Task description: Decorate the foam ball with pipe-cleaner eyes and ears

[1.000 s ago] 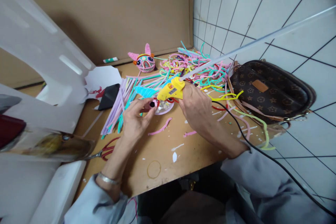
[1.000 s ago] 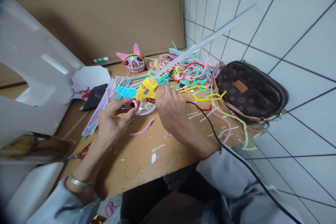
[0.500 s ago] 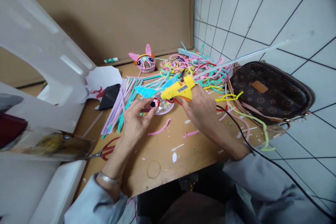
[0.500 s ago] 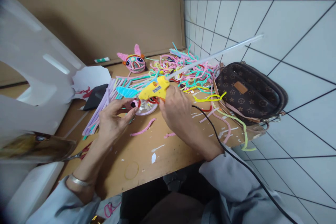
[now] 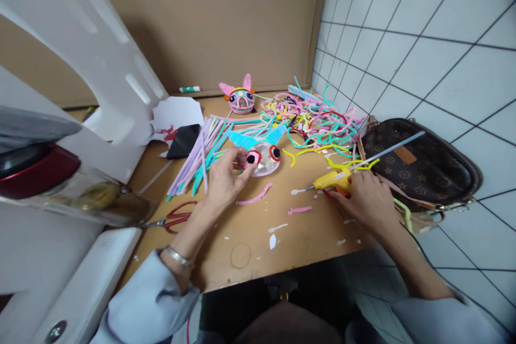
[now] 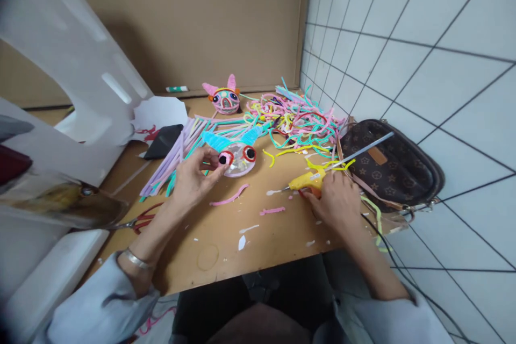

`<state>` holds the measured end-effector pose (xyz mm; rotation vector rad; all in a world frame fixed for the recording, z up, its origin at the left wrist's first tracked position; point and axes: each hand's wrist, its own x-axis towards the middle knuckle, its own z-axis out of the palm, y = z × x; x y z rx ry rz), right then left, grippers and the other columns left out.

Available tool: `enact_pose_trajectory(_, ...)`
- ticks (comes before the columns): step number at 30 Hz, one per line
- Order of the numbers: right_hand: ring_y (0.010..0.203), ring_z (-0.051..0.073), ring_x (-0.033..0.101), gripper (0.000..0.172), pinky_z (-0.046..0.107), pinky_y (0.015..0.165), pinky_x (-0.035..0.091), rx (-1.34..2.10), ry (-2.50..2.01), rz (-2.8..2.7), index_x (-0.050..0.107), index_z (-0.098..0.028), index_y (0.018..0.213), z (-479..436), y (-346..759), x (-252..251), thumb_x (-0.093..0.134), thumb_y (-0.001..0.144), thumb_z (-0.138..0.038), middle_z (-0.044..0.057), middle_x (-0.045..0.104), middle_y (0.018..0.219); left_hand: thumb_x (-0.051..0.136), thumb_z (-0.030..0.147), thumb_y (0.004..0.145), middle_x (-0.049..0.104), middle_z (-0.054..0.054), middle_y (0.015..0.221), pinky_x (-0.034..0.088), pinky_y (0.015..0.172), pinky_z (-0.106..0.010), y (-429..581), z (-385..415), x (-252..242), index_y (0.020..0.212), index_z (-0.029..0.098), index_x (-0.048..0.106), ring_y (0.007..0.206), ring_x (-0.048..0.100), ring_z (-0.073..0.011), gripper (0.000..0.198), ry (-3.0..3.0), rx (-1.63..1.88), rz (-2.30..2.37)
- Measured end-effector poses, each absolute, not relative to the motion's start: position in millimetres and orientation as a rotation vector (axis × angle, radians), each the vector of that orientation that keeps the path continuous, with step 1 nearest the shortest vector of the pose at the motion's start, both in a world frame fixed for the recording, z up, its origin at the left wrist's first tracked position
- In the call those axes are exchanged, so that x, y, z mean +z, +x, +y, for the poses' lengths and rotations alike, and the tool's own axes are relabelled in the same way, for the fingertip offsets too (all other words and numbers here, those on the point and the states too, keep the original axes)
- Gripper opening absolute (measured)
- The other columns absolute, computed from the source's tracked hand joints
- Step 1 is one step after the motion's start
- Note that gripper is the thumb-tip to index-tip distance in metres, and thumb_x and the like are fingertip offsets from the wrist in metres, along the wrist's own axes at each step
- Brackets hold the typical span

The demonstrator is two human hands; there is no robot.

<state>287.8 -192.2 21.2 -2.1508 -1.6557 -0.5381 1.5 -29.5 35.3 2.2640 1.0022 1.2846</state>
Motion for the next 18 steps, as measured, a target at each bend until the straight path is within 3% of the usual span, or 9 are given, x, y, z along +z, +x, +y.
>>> enact_pose_trajectory(3, 0.081, 0.034, 0.061, 0.021, 0.045, 0.067, 0.044, -0.655, -2.023, -1.727, 0.064, -0.026, 0.088, -181.5, 267.4, 49.9, 0.053, 0.095, -0.042, 0.015, 0.066, 0.084, 0.068, 0.035, 0.084, 0.063, 0.0, 0.079, 0.056, 0.065, -0.025, 2.1, -28.3, 31.5, 0.092, 0.019, 0.059, 0.067, 0.061, -0.0122, 0.02, 2.254, 1.3, 0.973)
enact_pose_trajectory(7, 0.095, 0.028, 0.065, 0.02, 0.043, 0.081, 0.052, -0.327, -1.55, -1.819, 0.068, -0.021, 0.102, -138.1, 223.2, 84.4, 0.049, 0.096, -0.022, 0.011, 0.071, 0.097, 0.067, 0.033, 0.085, 0.064, 0.0, 0.079, 0.055, 0.065, -0.026, 3.3, -28.0, 27.5, 0.092, 0.019, 0.059, 0.068, 0.061, -0.013, 0.018, 2.248, 1.333, 0.945)
enact_pose_trajectory(12, 0.095, 0.02, 0.064, 0.024, 0.034, 0.087, 0.051, -0.047, -1.243, -1.837, 0.072, -0.017, 0.102, -84.8, 185.3, 80.6, 0.049, 0.096, -0.017, 0.007, 0.068, 0.097, 0.067, 0.03, 0.085, 0.063, -0.001, 0.078, 0.053, 0.065, -0.027, 3.9, -29.0, 26.7, 0.093, 0.019, 0.059, 0.069, 0.06, -0.0148, 0.016, 2.276, 1.346, 0.946)
enact_pose_trajectory(18, 0.095, 0.019, 0.059, 0.025, 0.034, 0.087, 0.043, -0.23, -1.265, -1.904, 0.075, -0.021, 0.098, -75.8, 175.0, 57.8, 0.051, 0.099, -0.018, 0.005, 0.063, 0.094, 0.064, 0.031, 0.09, 0.063, -0.001, 0.08, 0.052, 0.066, -0.025, 5.0, -30.4, 27.3, 0.093, 0.018, 0.059, 0.069, 0.059, -0.0134, 0.014, 2.293, 1.353, 0.911)
